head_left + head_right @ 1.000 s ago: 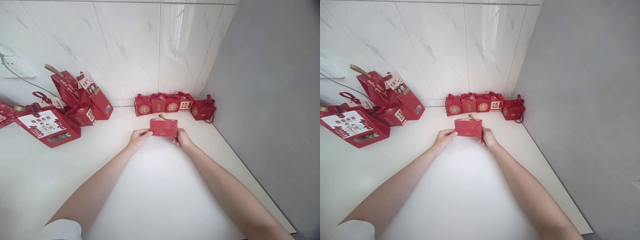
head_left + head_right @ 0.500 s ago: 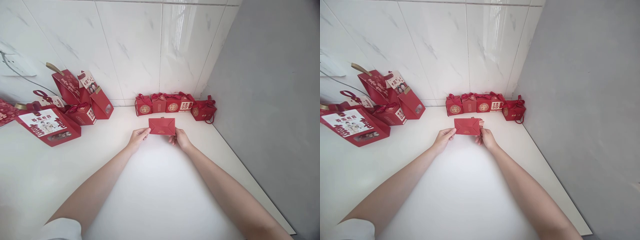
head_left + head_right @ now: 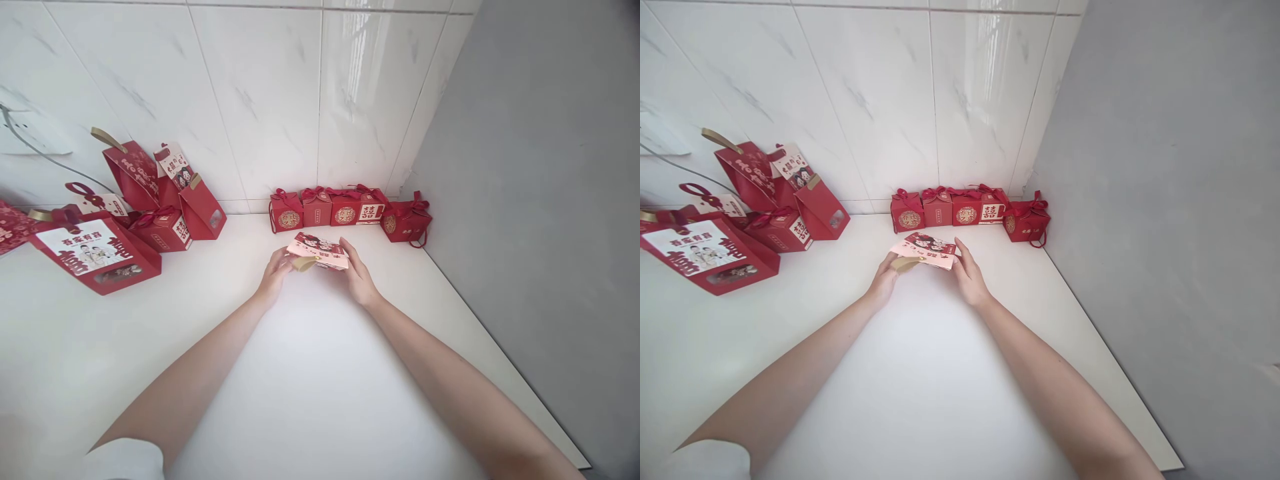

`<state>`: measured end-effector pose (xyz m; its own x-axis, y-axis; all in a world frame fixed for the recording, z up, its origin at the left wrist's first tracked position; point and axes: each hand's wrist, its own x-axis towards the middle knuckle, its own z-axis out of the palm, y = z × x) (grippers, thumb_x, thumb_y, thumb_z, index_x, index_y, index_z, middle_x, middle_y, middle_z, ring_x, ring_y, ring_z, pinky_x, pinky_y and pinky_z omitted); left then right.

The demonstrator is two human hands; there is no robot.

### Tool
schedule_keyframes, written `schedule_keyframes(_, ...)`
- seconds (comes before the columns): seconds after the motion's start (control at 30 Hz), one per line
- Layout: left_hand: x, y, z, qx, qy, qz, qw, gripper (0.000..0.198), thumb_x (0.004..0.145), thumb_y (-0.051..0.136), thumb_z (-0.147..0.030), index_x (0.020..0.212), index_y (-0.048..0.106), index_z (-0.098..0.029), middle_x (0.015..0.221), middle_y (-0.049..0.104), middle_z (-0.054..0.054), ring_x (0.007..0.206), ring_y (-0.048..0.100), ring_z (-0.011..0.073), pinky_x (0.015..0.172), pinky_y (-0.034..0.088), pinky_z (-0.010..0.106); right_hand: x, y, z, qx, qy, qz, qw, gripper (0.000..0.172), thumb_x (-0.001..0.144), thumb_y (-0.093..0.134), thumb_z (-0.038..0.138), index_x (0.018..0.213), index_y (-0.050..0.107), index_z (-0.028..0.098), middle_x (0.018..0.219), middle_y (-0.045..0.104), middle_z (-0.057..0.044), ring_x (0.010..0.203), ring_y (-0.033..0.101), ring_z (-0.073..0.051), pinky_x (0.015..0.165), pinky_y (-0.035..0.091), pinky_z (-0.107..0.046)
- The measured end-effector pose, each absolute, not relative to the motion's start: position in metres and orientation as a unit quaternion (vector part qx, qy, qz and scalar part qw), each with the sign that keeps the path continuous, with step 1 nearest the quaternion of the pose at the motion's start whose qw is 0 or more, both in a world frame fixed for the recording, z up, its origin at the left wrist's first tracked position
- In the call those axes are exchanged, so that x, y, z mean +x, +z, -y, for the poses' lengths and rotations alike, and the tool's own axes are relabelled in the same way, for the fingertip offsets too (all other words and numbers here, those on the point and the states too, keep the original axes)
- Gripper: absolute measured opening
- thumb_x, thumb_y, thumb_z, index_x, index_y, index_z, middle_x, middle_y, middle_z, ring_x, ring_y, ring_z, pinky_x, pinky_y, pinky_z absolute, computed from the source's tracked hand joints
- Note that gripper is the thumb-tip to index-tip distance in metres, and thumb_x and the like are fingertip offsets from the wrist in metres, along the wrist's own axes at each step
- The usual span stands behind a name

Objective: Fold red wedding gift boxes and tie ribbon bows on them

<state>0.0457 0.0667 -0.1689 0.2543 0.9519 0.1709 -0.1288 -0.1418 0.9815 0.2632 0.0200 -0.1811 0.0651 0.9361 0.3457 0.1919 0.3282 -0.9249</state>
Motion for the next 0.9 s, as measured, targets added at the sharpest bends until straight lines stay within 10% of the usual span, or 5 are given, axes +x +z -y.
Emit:
schedule_keyframes(0.23,0.048,-0.172,-0.068,0.565,0.489,-0.350,0.565,0.044,0.076,0.069,-0.038,0.113,0.058,-0.018,0.125,0.059,0.010,0.117,0.054,0.0274,0.099,0.042,0.042,0.265,-0.186,-0.025,-0.474,0.331,0.606,0.546,0.059,0.090,0.050,0.051,0.141,0.040,0.023,0.139,0.049,-0.010,0.116,0.056,-0.022,0.093,0.050,-0.037)
schedule_keyframes(0.43,0.045,-0.169,-0.069,0.521,0.529,-0.358,0.566,0.065,0.081,0.055,-0.061,0.135,0.041,-0.026,0.151,0.031,0.009,0.140,0.030,0.0261,0.112,0.031,0.042,0.266,-0.180,-0.020,-0.475,0.371,0.670,0.434,0.045,0.094,0.040,0.053,0.103,0.068,0.019,0.078,0.068,-0.003,0.068,0.062,-0.016,0.072,0.051,-0.031)
schedule_keyframes(0.7,0.048,-0.171,-0.063,0.707,0.423,-0.348,0.447,0.088,0.065,0.080,-0.041,0.140,0.037,-0.024,0.149,0.035,0.011,0.138,0.032,0.0297,0.116,0.023,0.045,0.259,-0.172,-0.010,-0.416,0.226,0.804,0.360,0.039,0.093,0.050,0.037,0.130,0.055,0.029,0.109,0.063,-0.005,0.083,0.061,-0.016,0.081,0.050,-0.032)
schedule_keyframes(0.9,0.049,-0.174,-0.063,0.707,0.426,-0.381,0.417,0.082,0.069,0.077,-0.041,0.139,0.036,-0.026,0.150,0.034,0.011,0.141,0.026,0.0283,0.116,0.022,0.047,0.252,-0.173,-0.011,-0.474,0.171,0.725,0.469,0.020,0.093,0.047,0.031,0.104,0.060,0.022,0.108,0.057,-0.009,0.098,0.059,-0.020,0.086,0.050,-0.036)
